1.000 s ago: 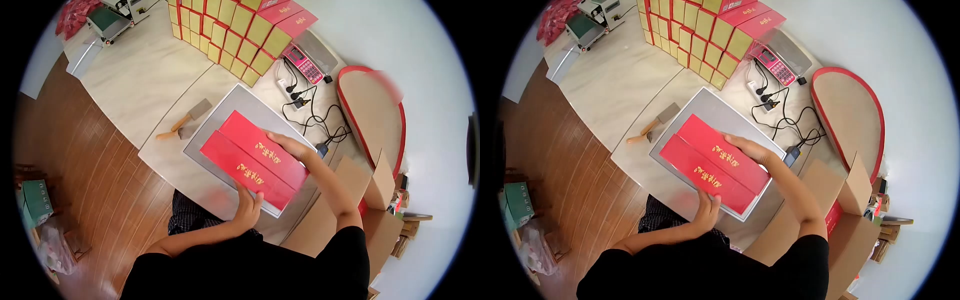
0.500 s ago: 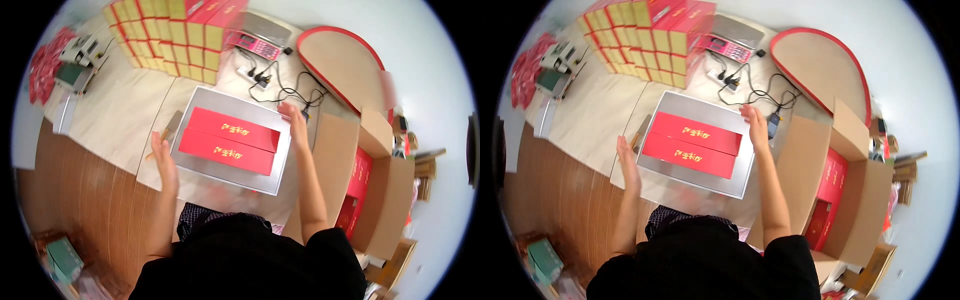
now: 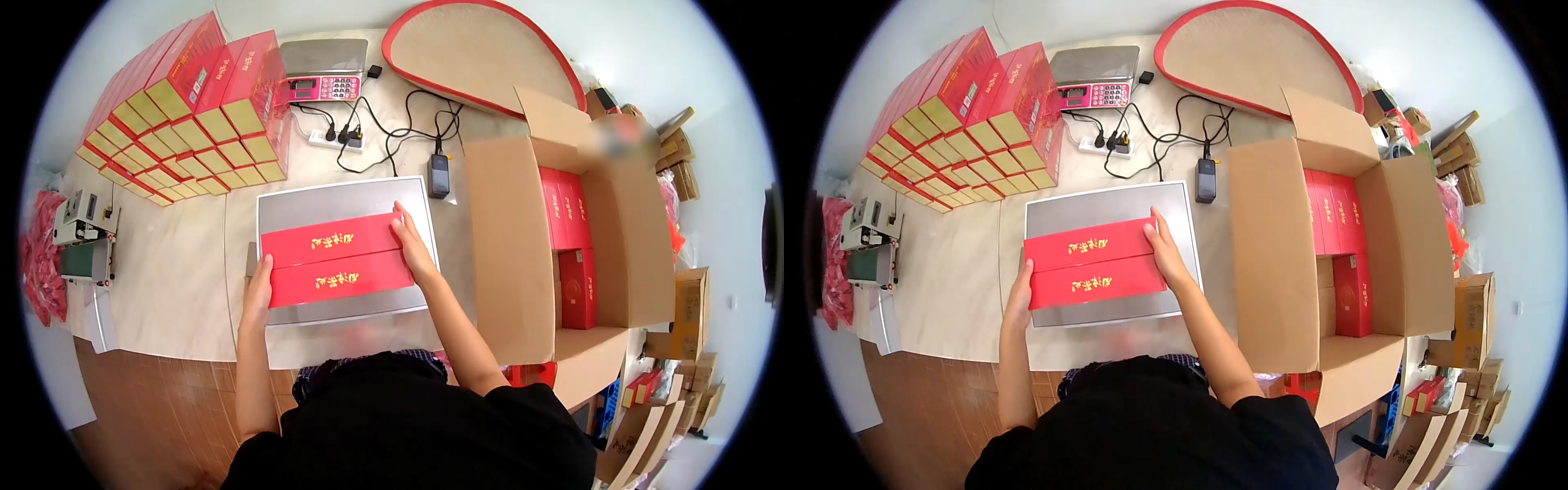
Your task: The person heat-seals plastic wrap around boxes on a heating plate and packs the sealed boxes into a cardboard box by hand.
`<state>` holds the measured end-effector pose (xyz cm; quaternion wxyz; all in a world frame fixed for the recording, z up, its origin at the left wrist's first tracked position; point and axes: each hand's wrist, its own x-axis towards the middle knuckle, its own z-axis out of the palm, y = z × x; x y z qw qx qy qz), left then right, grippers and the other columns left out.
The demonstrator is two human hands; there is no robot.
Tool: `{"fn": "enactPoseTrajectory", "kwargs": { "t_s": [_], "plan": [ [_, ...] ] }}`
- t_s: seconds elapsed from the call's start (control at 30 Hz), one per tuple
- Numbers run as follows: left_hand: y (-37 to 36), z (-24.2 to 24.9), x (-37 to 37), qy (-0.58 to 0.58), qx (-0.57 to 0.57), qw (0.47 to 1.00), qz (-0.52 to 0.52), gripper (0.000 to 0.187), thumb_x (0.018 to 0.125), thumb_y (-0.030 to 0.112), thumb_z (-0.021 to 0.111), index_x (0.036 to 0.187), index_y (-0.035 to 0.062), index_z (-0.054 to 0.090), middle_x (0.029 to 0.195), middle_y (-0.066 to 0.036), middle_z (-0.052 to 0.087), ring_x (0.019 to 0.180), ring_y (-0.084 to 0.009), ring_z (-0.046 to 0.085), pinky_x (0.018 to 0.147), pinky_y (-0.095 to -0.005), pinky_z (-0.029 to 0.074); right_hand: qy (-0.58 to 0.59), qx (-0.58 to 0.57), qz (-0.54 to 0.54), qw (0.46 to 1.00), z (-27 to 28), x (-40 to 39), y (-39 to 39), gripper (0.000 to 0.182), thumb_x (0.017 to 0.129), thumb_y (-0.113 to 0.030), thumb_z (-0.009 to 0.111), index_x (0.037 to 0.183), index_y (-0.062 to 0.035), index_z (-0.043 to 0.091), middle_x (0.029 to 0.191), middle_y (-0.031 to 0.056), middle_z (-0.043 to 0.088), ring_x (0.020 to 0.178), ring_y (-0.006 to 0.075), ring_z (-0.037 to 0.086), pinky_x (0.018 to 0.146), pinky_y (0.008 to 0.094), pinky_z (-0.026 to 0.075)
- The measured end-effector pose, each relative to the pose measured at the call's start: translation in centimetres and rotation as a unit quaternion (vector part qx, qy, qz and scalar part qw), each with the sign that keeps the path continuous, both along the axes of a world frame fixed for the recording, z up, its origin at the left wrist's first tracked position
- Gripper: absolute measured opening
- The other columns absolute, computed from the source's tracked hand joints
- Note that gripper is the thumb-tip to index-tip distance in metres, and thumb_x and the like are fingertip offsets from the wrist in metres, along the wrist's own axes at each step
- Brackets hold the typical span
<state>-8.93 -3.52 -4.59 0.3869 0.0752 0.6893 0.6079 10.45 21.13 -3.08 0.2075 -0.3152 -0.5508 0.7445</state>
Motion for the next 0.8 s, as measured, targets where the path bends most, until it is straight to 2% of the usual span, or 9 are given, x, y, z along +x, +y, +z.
{"fn": "enactPoseTrajectory", "kwargs": {
  "t_s": [0.1, 0.17, 0.3, 0.33, 0.4, 0.57, 0.6, 0.67, 0.8],
  "plan": [
    [-0.3, -1.2, -0.2, 0.006, -0.015, 1.0, 0.015, 0.066, 0.097, 0.05, 0.041, 0.136, -0.0029, 0.039, 0.135, -0.014, 0.048, 0.123, -0.0203, 0.047, 0.102, -0.0325, 0.037, -0.022, 0.002, 0.018, 1.0, 0.6, 0.1, -0.1, 0.059, 0.098, -0.035, 0.043, 0.146, -0.0079, 0.023, 0.146, 0.0154, 0.03, 0.134, 0.0235, 0.031, 0.109, 0.0326, 0.025],
    [0.0, -0.7, -0.1, -0.046, -0.03, 0.998, 0.008, 0.069, 0.097, 0.049, 0.039, 0.141, -0.0035, 0.032, 0.144, -0.013, 0.038, 0.133, -0.0217, 0.035, 0.109, -0.032, 0.026, -0.026, -0.01, 0.044, 0.999, 0.0, 0.1, 0.1, 0.058, 0.098, -0.037, 0.042, 0.146, -0.0086, 0.023, 0.142, 0.0165, 0.034, 0.131, 0.0241, 0.034, 0.108, 0.0332, 0.026],
    [-0.1, -0.9, -0.2, -0.024, -0.056, 0.998, -0.017, 0.073, 0.097, 0.054, 0.035, 0.14, -0.0043, 0.033, 0.143, -0.015, 0.039, 0.132, -0.0229, 0.036, 0.108, -0.0326, 0.027, -0.046, -0.023, 0.055, 0.997, 0.3, 0.3, 0.1, 0.056, 0.098, -0.044, 0.039, 0.143, -0.013, 0.028, 0.138, 0.0135, 0.039, 0.125, 0.0217, 0.04, 0.105, 0.0325, 0.032],
    [0.0, -0.3, 0.0, -0.021, -0.05, 0.998, -0.015, 0.073, 0.097, 0.054, 0.035, 0.14, -0.0043, 0.033, 0.143, -0.015, 0.039, 0.132, -0.0229, 0.036, 0.108, -0.0326, 0.027, -0.015, -0.051, 0.046, 0.998, 0.2, 0.3, -0.1, 0.056, 0.098, -0.041, 0.041, 0.142, -0.0091, 0.028, 0.139, 0.0154, 0.037, 0.129, 0.0233, 0.036, 0.108, 0.0329, 0.027],
    [0.4, 0.8, 0.3, -0.049, -0.053, 0.997, -0.02, 0.073, 0.096, 0.056, 0.033, 0.138, -0.0039, 0.037, 0.14, -0.015, 0.043, 0.128, -0.0229, 0.041, 0.106, -0.0332, 0.031, -0.011, -0.054, 0.035, 0.998, -1.0, 0.3, -0.1, 0.057, 0.098, -0.043, 0.04, 0.142, -0.0091, 0.028, 0.139, 0.0149, 0.036, 0.13, 0.0231, 0.034, 0.108, 0.0335, 0.026],
    [1.8, 0.7, 1.5, -0.106, 0.019, 0.994, 0.008, 0.076, 0.094, 0.061, 0.031, 0.137, -0.0011, 0.039, 0.136, -0.014, 0.047, 0.125, -0.0217, 0.045, 0.104, -0.0351, 0.035, -0.094, -0.012, 0.002, 0.995, 1.9, 1.7, 0.1, 0.061, 0.096, -0.049, 0.039, 0.141, -0.009, 0.032, 0.142, 0.0138, 0.033, 0.133, 0.0236, 0.03, 0.11, 0.0349, 0.023],
    [2.4, 0.1, 2.2, -0.135, 0.056, 0.989, -0.011, 0.074, 0.095, 0.059, 0.03, 0.138, -0.0015, 0.038, 0.137, -0.015, 0.047, 0.126, -0.0219, 0.044, 0.105, -0.035, 0.034, -0.101, 0.034, -0.022, 0.994, 3.1, 2.3, 0.4, 0.063, 0.094, -0.054, 0.042, 0.141, -0.0116, 0.035, 0.137, 0.0115, 0.042, 0.125, 0.0214, 0.04, 0.106, 0.0338, 0.031],
    [4.1, -1.1, 4.1, -0.169, 0.101, 0.98, -0.015, 0.073, 0.096, 0.058, 0.03, 0.138, -0.0019, 0.038, 0.137, -0.015, 0.046, 0.126, -0.0221, 0.044, 0.106, -0.0349, 0.033, -0.1, 0.036, -0.035, 0.994, 4.8, 3.8, 1.9, 0.057, 0.098, -0.048, 0.037, 0.139, -0.0076, 0.037, 0.133, 0.0112, 0.045, 0.122, 0.0209, 0.044, 0.104, 0.034, 0.034],
    [6.9, -1.6, 6.0, -0.068, 0.103, 0.991, -0.044, 0.067, 0.1, 0.05, 0.027, 0.134, -0.0049, 0.042, 0.136, -0.017, 0.047, 0.126, -0.0247, 0.043, 0.107, -0.0332, 0.03, -0.137, 0.015, -0.063, 0.988, 8.1, 5.0, 2.8, 0.055, 0.099, -0.046, 0.033, 0.138, -0.0073, 0.037, 0.133, 0.0128, 0.045, 0.121, 0.0216, 0.044, 0.105, 0.0349, 0.033]
  ]
}}
